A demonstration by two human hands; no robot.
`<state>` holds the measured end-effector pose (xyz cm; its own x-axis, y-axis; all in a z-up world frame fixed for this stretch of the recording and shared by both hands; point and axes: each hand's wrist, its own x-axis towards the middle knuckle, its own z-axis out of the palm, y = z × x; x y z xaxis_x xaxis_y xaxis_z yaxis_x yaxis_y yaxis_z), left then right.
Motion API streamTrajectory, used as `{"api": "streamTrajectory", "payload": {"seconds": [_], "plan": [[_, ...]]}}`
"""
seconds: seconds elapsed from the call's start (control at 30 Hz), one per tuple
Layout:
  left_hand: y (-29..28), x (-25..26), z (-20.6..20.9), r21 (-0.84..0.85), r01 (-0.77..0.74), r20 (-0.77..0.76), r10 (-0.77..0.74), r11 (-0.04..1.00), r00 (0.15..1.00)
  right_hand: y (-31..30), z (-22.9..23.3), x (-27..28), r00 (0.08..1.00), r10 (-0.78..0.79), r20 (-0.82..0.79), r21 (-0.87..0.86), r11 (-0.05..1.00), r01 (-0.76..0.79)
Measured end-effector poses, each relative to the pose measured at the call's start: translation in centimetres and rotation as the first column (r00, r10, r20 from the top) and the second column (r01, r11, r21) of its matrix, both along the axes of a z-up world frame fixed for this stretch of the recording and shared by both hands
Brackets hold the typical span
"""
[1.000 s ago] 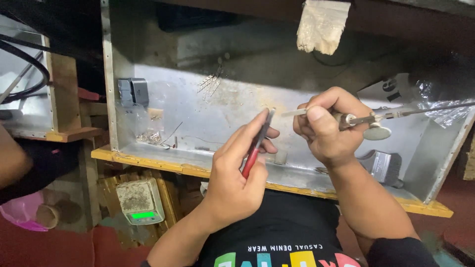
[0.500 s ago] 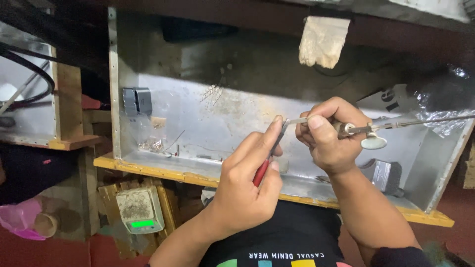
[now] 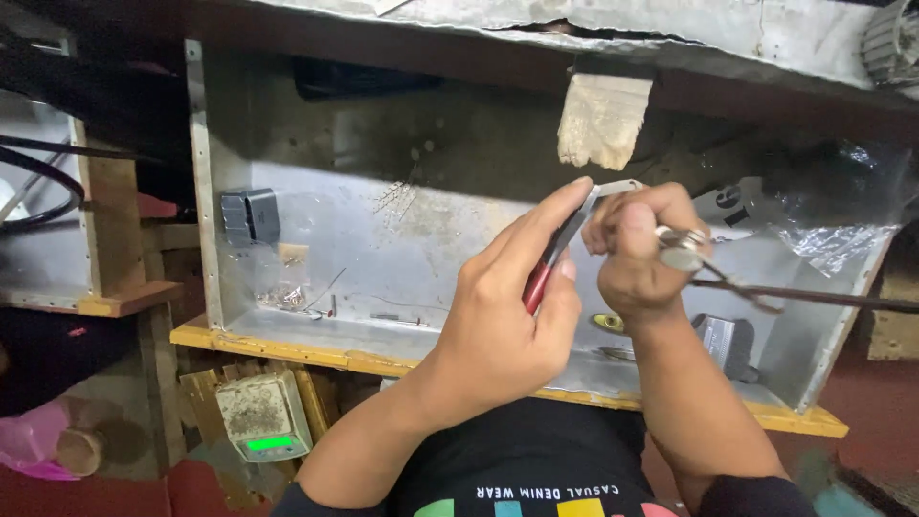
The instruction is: Sawing and shaping a small metal piece using a jeweler's saw and hammer on a workbench
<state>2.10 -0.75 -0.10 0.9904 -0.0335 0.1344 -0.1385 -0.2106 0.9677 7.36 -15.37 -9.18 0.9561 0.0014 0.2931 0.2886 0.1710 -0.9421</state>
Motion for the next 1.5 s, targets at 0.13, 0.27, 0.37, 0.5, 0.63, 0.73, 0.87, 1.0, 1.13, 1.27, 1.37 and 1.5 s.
{"api": "streamTrajectory", "payload": {"seconds": [0.13, 0.27, 0.37, 0.5, 0.63, 0.73, 0.87, 1.0, 1.13, 1.27, 1.37, 1.5], "plan": [[-0.3, 1.0, 0.5, -0.022, -0.005, -0.050, 0.004, 1.000, 0.999, -1.1, -1.4, 0.8, 0.993, -0.054, 0.106, -0.415, 0.905, 0.093], [-0.3, 1.5, 1.1, -0.014, -0.019, -0.071, 0.018, 1.000, 0.997, -1.2, -2.7, 1.6, 0.984, -0.025, 0.176, -0.445, 0.890, 0.102], [-0.2, 1.7, 1.3, -0.012, -0.032, -0.076, 0.031, 0.999, 0.997, -2.9, -6.0, 1.4, 0.940, -0.076, 0.331, -0.773, 0.550, 0.317], [-0.1, 2.0, 1.3, -0.009, -0.013, -0.091, 0.013, 1.000, 0.996, -4.0, -7.7, 0.9, 0.969, -0.092, 0.228, -0.793, 0.560, 0.240], [0.0, 2.2, 0.9, 0.002, -0.035, -0.092, 0.035, 0.999, 0.995, -4.7, -8.7, 2.0, 0.917, 0.161, 0.366, -0.803, 0.553, 0.224], [0.0, 2.1, 0.2, 0.028, -0.050, -0.112, 0.053, 0.998, 0.992, -6.8, -11.7, 1.6, 0.879, 0.238, 0.412, -0.648, 0.755, 0.099], [-0.3, 1.7, 0.0, -0.024, -0.056, -0.097, 0.054, 0.998, 0.994, -8.5, -13.9, -0.6, 1.000, -0.015, 0.019, -0.844, 0.535, 0.024], [-0.2, 1.5, 0.2, -0.017, -0.046, -0.107, 0.044, 0.999, 0.993, -2.3, -3.3, 0.6, 0.985, -0.131, 0.111, -0.593, 0.787, 0.172], [-0.3, 1.3, -0.3, 0.003, -0.039, -0.030, 0.039, 0.999, 0.999, -1.2, 0.3, 1.6, 0.938, 0.296, -0.183, 0.283, 0.929, -0.238], [-0.5, 1.1, -0.6, 0.038, -0.050, 0.011, 0.050, 0.998, 0.999, -1.6, 0.0, 0.9, 0.943, 0.288, -0.168, 0.332, 0.917, -0.221], [-0.6, 1.2, -0.3, 0.064, -0.060, 0.033, 0.058, 0.996, 0.998, -1.0, 0.8, 1.3, 0.938, 0.271, -0.216, 0.296, 0.934, -0.201], [-0.5, 1.3, 0.0, 0.057, -0.052, 0.051, 0.049, 0.997, 0.998, -0.5, 3.3, 2.3, 0.906, 0.299, -0.300, 0.193, 0.949, -0.250]]}}
